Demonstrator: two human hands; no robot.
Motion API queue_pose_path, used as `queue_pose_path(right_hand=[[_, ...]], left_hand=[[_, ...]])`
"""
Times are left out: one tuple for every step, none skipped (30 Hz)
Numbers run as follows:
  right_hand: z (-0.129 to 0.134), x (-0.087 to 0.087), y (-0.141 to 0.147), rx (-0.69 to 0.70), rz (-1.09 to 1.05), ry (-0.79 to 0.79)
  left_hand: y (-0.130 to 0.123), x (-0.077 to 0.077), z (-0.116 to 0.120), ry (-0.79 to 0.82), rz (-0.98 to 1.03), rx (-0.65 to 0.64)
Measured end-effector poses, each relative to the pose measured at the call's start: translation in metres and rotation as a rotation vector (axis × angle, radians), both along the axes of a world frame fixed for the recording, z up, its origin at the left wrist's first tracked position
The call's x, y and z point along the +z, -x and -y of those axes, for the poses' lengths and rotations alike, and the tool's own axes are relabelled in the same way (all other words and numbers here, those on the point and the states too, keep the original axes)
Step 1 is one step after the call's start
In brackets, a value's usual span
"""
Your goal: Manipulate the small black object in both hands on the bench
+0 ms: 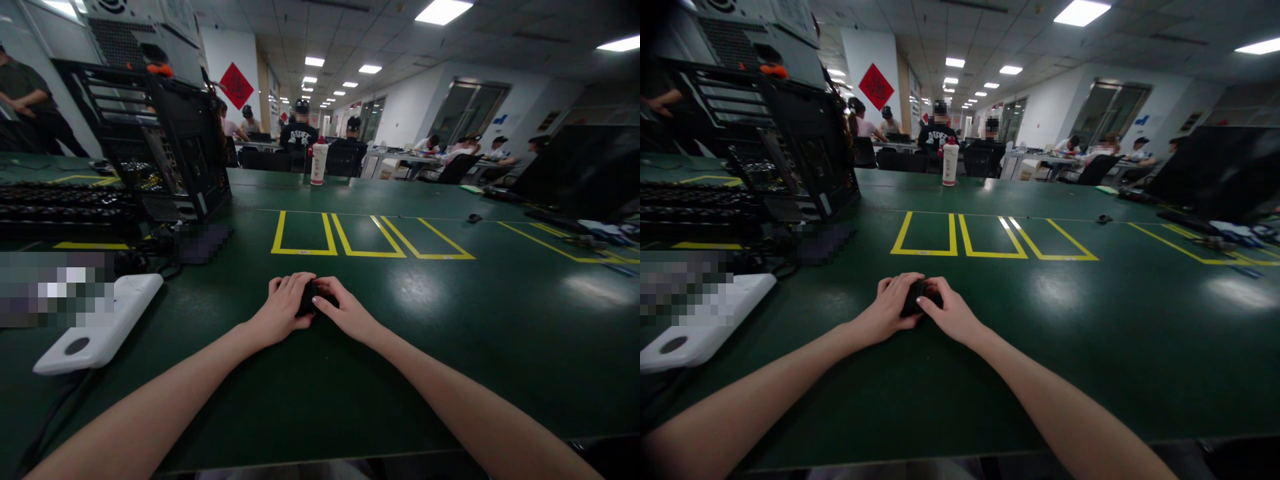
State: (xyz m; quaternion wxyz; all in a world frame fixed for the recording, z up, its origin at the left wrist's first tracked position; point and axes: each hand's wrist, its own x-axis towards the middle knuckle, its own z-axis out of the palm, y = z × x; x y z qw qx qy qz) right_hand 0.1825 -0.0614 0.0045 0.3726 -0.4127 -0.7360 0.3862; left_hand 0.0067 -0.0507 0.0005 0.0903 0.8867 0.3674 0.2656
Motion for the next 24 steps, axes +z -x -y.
queue_pose_path(right_hand=[[0.0003,0.0009,-0.0007,0.008,0.016,0.001],[0.0007,0.0020,-0.0014,0.021,0.026,0.002],[0.0012,0.0033,-0.0022,0.038,0.029,0.002],[0.0017,0.0046,-0.0030,0.055,0.026,0.002],[0.0022,0.0057,-0.0036,0.069,0.021,0.002],[0.0025,0.0065,-0.0040,0.078,0.013,-0.001],[0.0027,0.0070,-0.0042,0.081,0.003,-0.004],[0.0027,0.0072,-0.0041,0.077,-0.009,-0.006],[0.0024,0.0070,-0.0039,0.069,-0.023,-0.005],[0.0019,0.0065,-0.0035,0.059,-0.037,-0.002],[0.0013,0.0058,-0.0030,0.049,-0.050,0.001],[0.0006,0.0050,-0.0026,0.042,-0.059,0.008],[-0.0001,0.0041,-0.0022,0.038,-0.062,0.018],[-0.0007,0.0033,-0.0020,0.031,-0.060,0.028],[-0.0012,0.0028,-0.0020,0.024,-0.052,0.040],[-0.0016,0.0025,-0.0021,0.016,-0.041,0.049],[-0.0017,0.0025,-0.0023,0.012,-0.028,0.057],[-0.0017,0.0030,-0.0027,0.016,-0.018,0.060],[-0.0013,0.0039,-0.0030,0.029,-0.011,0.057],[-0.0008,0.0051,-0.0034,0.047,-0.004,0.047],[0.0000,0.0065,-0.0037,0.059,0.002,0.029],[0.0009,0.0077,-0.0039,0.064,0.009,0.007],[0.0018,0.0088,-0.0040,0.063,0.018,-0.016],[0.0026,0.0094,-0.0039,0.056,0.025,-0.036]], left_hand=[[0.0001,0.0001,0.0000,0.002,0.000,0.001],[0.0001,0.0002,0.0001,0.006,-0.002,0.000],[0.0001,0.0004,0.0002,0.009,-0.003,-0.002],[0.0000,0.0006,0.0002,0.012,-0.005,-0.005],[-0.0001,0.0007,0.0002,0.014,-0.008,-0.008],[-0.0002,0.0007,0.0002,0.012,-0.011,-0.008],[-0.0004,0.0005,0.0001,0.008,-0.013,-0.007],[-0.0006,0.0001,0.0000,0.002,-0.014,-0.004],[-0.0008,-0.0004,-0.0002,-0.006,-0.013,-0.001],[-0.0010,-0.0010,-0.0004,-0.013,-0.011,0.003],[-0.0011,-0.0015,-0.0006,-0.021,-0.007,0.006],[-0.0010,-0.0019,-0.0007,-0.025,-0.005,0.005],[-0.0009,-0.0020,-0.0007,-0.026,-0.006,0.002],[-0.0007,-0.0020,-0.0007,-0.026,-0.007,0.000],[-0.0004,-0.0016,-0.0005,-0.023,-0.010,-0.002],[-0.0001,-0.0011,-0.0003,-0.018,-0.015,-0.004],[0.0001,-0.0006,-0.0001,-0.015,-0.018,-0.004],[0.0003,0.0000,0.0002,-0.013,-0.020,-0.004],[0.0004,0.0004,0.0004,-0.013,-0.021,-0.004],[0.0003,0.0008,0.0005,-0.012,-0.021,-0.004],[0.0002,0.0009,0.0006,-0.010,-0.021,-0.005],[0.0001,0.0010,0.0006,-0.008,-0.019,-0.005],[0.0000,0.0010,0.0006,-0.006,-0.018,-0.005],[-0.0001,0.0009,0.0006,-0.004,-0.016,-0.005]])
